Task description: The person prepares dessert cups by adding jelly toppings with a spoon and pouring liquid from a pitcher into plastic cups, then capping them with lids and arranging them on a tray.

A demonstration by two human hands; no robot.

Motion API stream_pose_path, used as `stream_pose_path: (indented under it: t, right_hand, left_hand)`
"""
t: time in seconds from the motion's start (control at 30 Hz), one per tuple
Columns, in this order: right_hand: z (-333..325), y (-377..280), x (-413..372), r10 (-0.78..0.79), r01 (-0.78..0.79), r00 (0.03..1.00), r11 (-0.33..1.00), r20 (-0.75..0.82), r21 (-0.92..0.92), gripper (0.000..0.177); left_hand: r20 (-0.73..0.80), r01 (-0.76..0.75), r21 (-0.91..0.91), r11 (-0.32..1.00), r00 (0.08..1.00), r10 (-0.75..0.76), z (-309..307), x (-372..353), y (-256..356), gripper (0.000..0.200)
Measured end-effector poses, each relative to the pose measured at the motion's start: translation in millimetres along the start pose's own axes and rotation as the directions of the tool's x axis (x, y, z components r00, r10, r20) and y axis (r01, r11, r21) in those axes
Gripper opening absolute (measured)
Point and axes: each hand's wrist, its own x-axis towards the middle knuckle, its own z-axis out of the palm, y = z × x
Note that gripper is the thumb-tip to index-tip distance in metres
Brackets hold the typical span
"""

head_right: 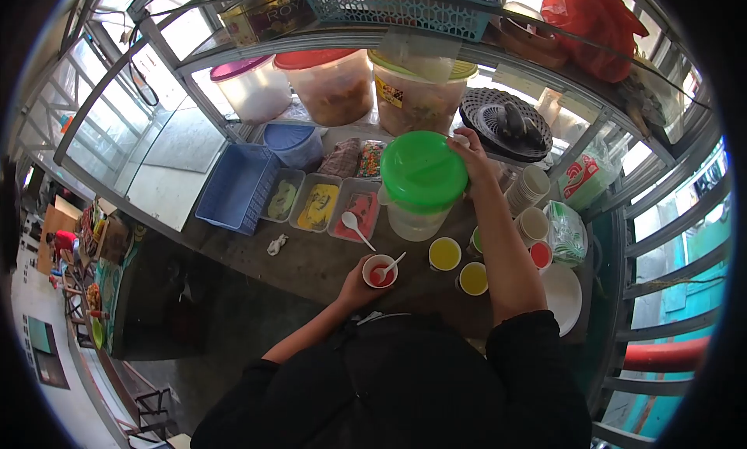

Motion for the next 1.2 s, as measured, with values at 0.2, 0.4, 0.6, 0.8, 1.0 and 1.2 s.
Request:
stream_pose_path:
  t: [0.2,0.4,0.6,0.8,1.0,1.2]
  right_hand:
    - [7.8,-4.3,-15.7,-0.017,0.012,0.999,0.995,0.043,0.101,0.023]
    - [20.4,-4.3,-26.8,-0.059,0.054,0.994,0.997,0.095,0.058,0.026]
    - [47.1,-7.6,-41.8,-0.081,0.094,0.989,0.99,0.127,-0.102,0.03]
    - [81.2,-10.0,-66.9,-0.105,0.136,0.978,0.976,0.18,-0.173,0.035]
    - [100.0,1.4,-79.7,-0.158,0.223,0.949,0.948,0.273,-0.227,0.034]
    - [122.5,7.6,-102.3,-0.197,0.296,0.935,0.893,0.295,-0.34,0.036]
  left_hand:
    - [-0.008,-0.055,-0.103,0.993,0.998,0.054,11.2,11.3,1.6,0.081]
    - [-0.079,-0.085,-0.001,0.996,0.993,0.085,9.7,1.0,-13.6,0.079]
    - [-0.201,-0.004,-0.077,0.997,0.98,-0.012,-1.5,-17.7,-7.9,0.077]
    - [-0.251,0.002,-0.035,0.999,0.968,-0.011,-18.3,-27.0,-0.5,0.08]
    - [-0.373,0.003,-0.023,1.0,0.928,-0.011,-21.0,-36.7,-4.2,0.084]
    - [-0.45,-0.021,-0.077,0.997,0.893,-0.015,-27.0,-41.6,12.6,0.082]
